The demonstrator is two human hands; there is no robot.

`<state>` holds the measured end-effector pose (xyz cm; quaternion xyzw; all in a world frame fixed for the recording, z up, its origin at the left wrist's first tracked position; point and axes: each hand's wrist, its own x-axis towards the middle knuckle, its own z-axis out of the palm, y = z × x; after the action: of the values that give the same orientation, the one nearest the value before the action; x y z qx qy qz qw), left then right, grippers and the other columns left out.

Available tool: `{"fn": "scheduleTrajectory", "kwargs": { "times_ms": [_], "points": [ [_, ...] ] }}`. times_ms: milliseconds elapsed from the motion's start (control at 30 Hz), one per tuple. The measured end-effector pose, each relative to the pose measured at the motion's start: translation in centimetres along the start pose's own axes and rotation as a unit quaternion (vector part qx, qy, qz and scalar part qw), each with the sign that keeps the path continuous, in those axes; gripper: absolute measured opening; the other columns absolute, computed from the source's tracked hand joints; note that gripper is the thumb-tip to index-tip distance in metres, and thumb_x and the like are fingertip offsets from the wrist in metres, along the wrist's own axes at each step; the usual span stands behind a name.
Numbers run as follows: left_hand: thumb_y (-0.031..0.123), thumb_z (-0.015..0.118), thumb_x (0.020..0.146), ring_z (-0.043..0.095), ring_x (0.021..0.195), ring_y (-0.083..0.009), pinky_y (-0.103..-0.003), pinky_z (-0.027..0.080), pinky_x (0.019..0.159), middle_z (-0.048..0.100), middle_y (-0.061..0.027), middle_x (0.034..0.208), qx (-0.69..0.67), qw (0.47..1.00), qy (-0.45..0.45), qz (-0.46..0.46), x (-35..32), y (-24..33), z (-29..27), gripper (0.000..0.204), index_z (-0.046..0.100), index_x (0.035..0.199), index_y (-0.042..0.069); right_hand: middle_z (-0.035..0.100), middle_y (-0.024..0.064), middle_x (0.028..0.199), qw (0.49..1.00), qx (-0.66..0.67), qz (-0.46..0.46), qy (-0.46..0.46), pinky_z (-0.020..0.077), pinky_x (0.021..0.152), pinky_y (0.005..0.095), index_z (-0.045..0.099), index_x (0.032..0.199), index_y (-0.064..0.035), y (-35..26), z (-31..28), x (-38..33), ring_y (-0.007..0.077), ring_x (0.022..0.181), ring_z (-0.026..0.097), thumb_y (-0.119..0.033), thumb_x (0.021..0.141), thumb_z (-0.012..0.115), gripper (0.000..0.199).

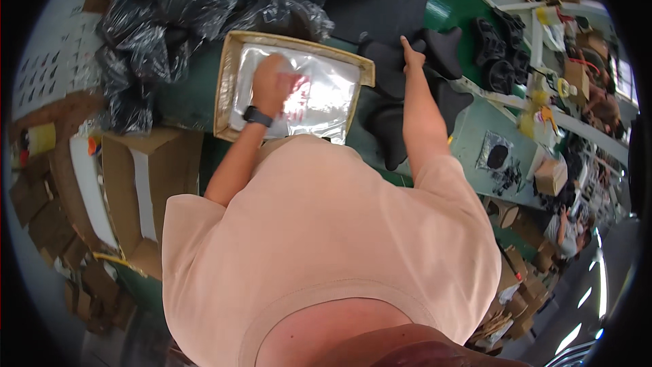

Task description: Packaging bicycle seats into plastic bags and placing them in boxes.

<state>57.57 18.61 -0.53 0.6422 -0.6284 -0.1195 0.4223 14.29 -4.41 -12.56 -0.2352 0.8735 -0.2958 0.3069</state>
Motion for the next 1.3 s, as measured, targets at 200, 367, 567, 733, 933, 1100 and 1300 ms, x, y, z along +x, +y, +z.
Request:
{"fn": "scheduleTrajectory", "kwargs": {
  "times_ms": [200, 367, 567, 733, 933, 1100, 1300],
  "points": [
    [0.037, 0.073, 0.102, 0.076, 0.092, -0.0383, -0.050, 0.060, 0.081, 0.079, -0.0134, 0.100, 0.021, 0.932, -0.357, -0.063, -6.8, 3.2, 7.7, 0.027, 0.077, 0.101, 0.010, 0.073, 0.0300, 0.137, 0.951, -0.142, -0.271, 0.029, 0.0547, 0.111, 0.0514, 0.065, 0.137, 0.0083, -5.2, -6.4, -4.7, 0.0475, 0.129, 0.069, -0.061, 0.067, 0.099, 0.104],
    [0.046, 0.082, 0.093, 0.074, 0.102, -0.0423, -0.053, 0.059, 0.088, 0.077, -0.0195, 0.109, 0.082, 0.927, -0.365, -0.021, -10.1, 1.3, 14.6, 0.043, 0.073, 0.103, 0.005, 0.074, 0.0216, 0.139, 0.912, 0.003, -0.409, 0.014, 0.0545, 0.111, 0.0415, 0.066, 0.141, 0.0064, -0.8, -20.4, -20.9, 0.0327, 0.128, 0.072, -0.027, 0.080, 0.100, 0.077],
    [0.032, 0.067, 0.105, 0.073, 0.101, -0.0446, -0.055, 0.060, 0.088, 0.074, -0.0221, 0.110, 0.069, 0.940, -0.330, -0.043, -12.6, -1.3, 18.1, 0.027, 0.074, 0.102, 0.005, 0.070, 0.0207, 0.145, 0.946, -0.028, -0.308, 0.101, 0.0510, 0.115, 0.0419, 0.062, 0.148, 0.0049, 14.0, -31.1, -36.6, 0.0318, 0.134, 0.067, -0.011, 0.081, 0.098, 0.078],
    [0.021, 0.061, 0.108, 0.072, 0.100, -0.0458, -0.056, 0.059, 0.088, 0.072, -0.0220, 0.113, 0.060, 0.934, -0.338, -0.098, -13.3, 0.9, 16.7, 0.021, 0.076, 0.110, 0.005, 0.067, 0.0283, 0.143, 0.943, -0.218, -0.251, 0.019, 0.0538, 0.111, 0.0501, 0.056, 0.156, -0.0025, 27.7, -30.4, -40.8, 0.0475, 0.128, 0.067, -0.017, 0.079, 0.096, 0.088],
    [0.030, 0.071, 0.104, 0.071, 0.112, -0.0469, -0.055, 0.059, 0.093, 0.071, -0.0224, 0.124, -0.012, 0.960, -0.259, -0.108, -12.8, 4.8, 17.6, 0.025, 0.078, 0.116, 0.008, 0.062, 0.0293, 0.152, 0.963, -0.170, -0.098, -0.186, 0.0544, 0.109, 0.0525, 0.040, 0.166, -0.0026, 30.5, -26.0, -37.0, 0.0466, 0.128, 0.067, -0.033, 0.085, 0.091, 0.100],
    [0.034, 0.073, 0.103, 0.074, 0.107, -0.0427, -0.051, 0.060, 0.091, 0.077, -0.0190, 0.116, 0.075, 0.939, -0.304, -0.139, -12.7, 2.5, 18.3, 0.026, 0.083, 0.108, 0.011, 0.075, 0.0177, 0.126, 0.932, 0.085, 0.108, -0.335, 0.0620, 0.093, 0.0405, 0.047, 0.159, 0.0020, 29.9, -25.2, -33.7, 0.0278, 0.104, 0.076, -0.033, 0.091, 0.089, 0.088],
    [0.027, 0.063, 0.107, 0.077, 0.102, -0.0396, -0.047, 0.060, 0.091, 0.081, -0.0186, 0.111, -0.033, 0.933, -0.320, -0.160, -13.3, 0.4, 14.2, 0.026, 0.085, 0.114, 0.014, 0.072, 0.0093, 0.103, 0.927, 0.227, 0.080, -0.287, 0.0587, 0.055, 0.0349, 0.055, 0.150, -0.0055, 25.3, -27.8, -39.4, 0.0209, 0.065, 0.070, -0.017, 0.096, 0.081, 0.061]
  ]
}}
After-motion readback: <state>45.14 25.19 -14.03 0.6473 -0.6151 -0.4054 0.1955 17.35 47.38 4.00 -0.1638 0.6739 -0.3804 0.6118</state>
